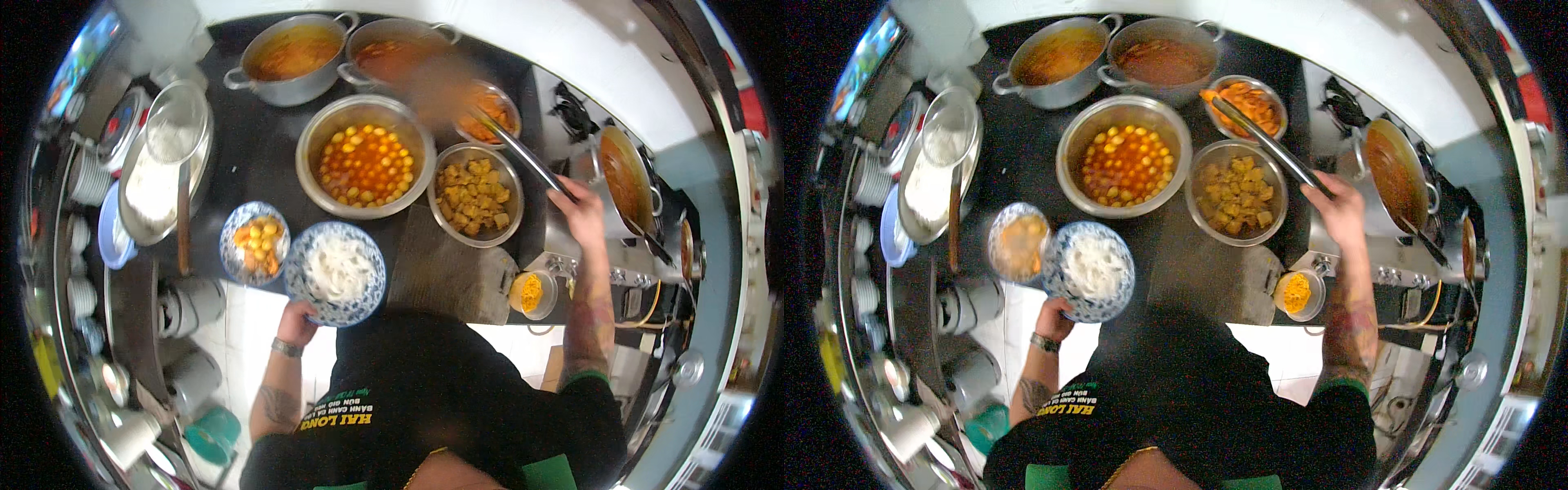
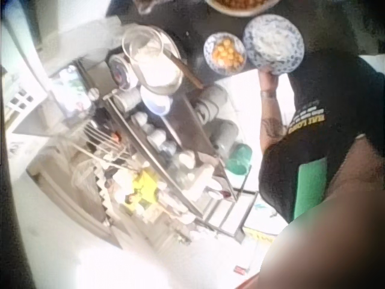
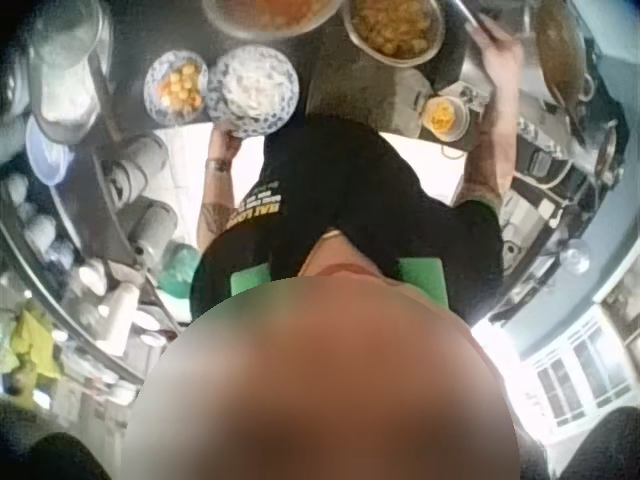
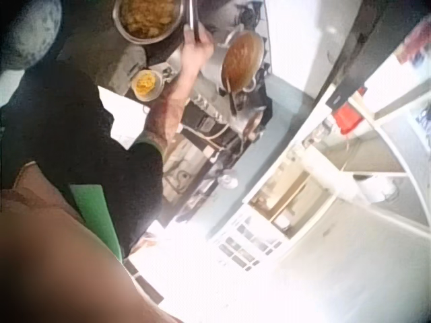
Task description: The person assembles two bowls of noodle soup. They place white noodles into two patterned bowls, then add orange and yellow toppings using tongs, and ladle broth over the contents. The finished bowls are placed on the counter.
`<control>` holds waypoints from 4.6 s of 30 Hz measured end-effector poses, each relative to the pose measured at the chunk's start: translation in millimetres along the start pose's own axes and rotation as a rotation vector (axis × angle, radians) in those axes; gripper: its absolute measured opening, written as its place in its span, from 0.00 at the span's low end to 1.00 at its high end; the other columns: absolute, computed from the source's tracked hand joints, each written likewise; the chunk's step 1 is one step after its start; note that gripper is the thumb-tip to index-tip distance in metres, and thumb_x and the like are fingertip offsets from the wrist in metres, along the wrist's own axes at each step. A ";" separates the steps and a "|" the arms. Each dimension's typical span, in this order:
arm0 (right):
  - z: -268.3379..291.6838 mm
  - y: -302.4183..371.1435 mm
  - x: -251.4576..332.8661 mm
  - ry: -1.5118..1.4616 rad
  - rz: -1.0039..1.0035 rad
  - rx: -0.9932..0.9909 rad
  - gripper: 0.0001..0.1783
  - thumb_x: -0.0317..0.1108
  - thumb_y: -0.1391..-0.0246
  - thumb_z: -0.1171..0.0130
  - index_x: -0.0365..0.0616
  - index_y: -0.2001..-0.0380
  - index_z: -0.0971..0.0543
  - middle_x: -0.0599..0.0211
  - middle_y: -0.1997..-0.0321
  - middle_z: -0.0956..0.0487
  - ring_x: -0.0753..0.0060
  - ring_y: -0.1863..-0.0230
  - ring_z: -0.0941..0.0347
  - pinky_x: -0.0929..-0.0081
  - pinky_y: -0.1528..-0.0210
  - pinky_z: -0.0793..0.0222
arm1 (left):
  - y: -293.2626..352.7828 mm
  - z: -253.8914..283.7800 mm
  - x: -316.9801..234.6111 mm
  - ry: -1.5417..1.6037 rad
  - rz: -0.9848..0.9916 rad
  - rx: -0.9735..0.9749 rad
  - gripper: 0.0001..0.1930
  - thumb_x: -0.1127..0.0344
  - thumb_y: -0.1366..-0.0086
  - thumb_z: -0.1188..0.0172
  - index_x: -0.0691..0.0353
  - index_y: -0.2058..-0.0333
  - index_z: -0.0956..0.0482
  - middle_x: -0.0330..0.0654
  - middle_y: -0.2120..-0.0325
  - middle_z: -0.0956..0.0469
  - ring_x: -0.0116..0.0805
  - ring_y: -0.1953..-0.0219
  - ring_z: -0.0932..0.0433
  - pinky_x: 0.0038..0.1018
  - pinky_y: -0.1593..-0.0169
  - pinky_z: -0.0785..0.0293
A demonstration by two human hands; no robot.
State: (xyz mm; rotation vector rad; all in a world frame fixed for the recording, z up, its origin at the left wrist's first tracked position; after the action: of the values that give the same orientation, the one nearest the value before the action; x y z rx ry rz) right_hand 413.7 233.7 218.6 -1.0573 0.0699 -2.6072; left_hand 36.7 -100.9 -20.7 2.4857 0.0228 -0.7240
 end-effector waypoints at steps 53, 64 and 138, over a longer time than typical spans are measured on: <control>-30.4 -122.8 6.0 0.816 -0.018 0.103 0.20 0.48 0.49 0.43 0.51 0.56 0.19 0.55 0.56 0.22 0.51 0.54 0.25 0.57 0.51 0.29 | -59.2 -91.8 -74.9 0.025 -0.217 0.087 0.24 0.59 0.40 0.43 0.64 0.47 0.29 0.43 0.49 0.25 0.41 0.46 0.27 0.38 0.42 0.33; -35.6 -78.9 -13.0 0.796 -0.067 0.082 0.19 0.49 0.49 0.43 0.54 0.56 0.19 0.54 0.56 0.21 0.51 0.55 0.23 0.57 0.52 0.27 | -53.2 -96.2 -72.3 0.032 -0.192 0.161 0.24 0.59 0.41 0.44 0.64 0.47 0.30 0.44 0.49 0.25 0.40 0.48 0.26 0.37 0.43 0.31; -212.7 -266.8 168.1 0.857 0.300 0.226 0.20 0.44 0.52 0.39 0.44 0.59 0.20 0.53 0.56 0.23 0.51 0.54 0.24 0.57 0.54 0.26 | -80.4 -76.2 -98.4 0.134 -0.312 -0.057 0.31 0.67 0.47 0.43 0.67 0.43 0.36 0.46 0.49 0.26 0.39 0.49 0.26 0.34 0.44 0.30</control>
State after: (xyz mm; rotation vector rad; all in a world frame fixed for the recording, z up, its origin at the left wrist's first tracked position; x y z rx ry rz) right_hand 80.3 416.7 221.3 0.1801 0.1141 -2.5068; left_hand -23.0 19.2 42.4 2.4988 0.4831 -0.6682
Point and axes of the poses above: each hand's wrist, its own y-axis away from the middle knuckle, its own z-axis out of the back of the hand, x = y × z, the point moved 5 cm from there along -y, towards the middle knuckle
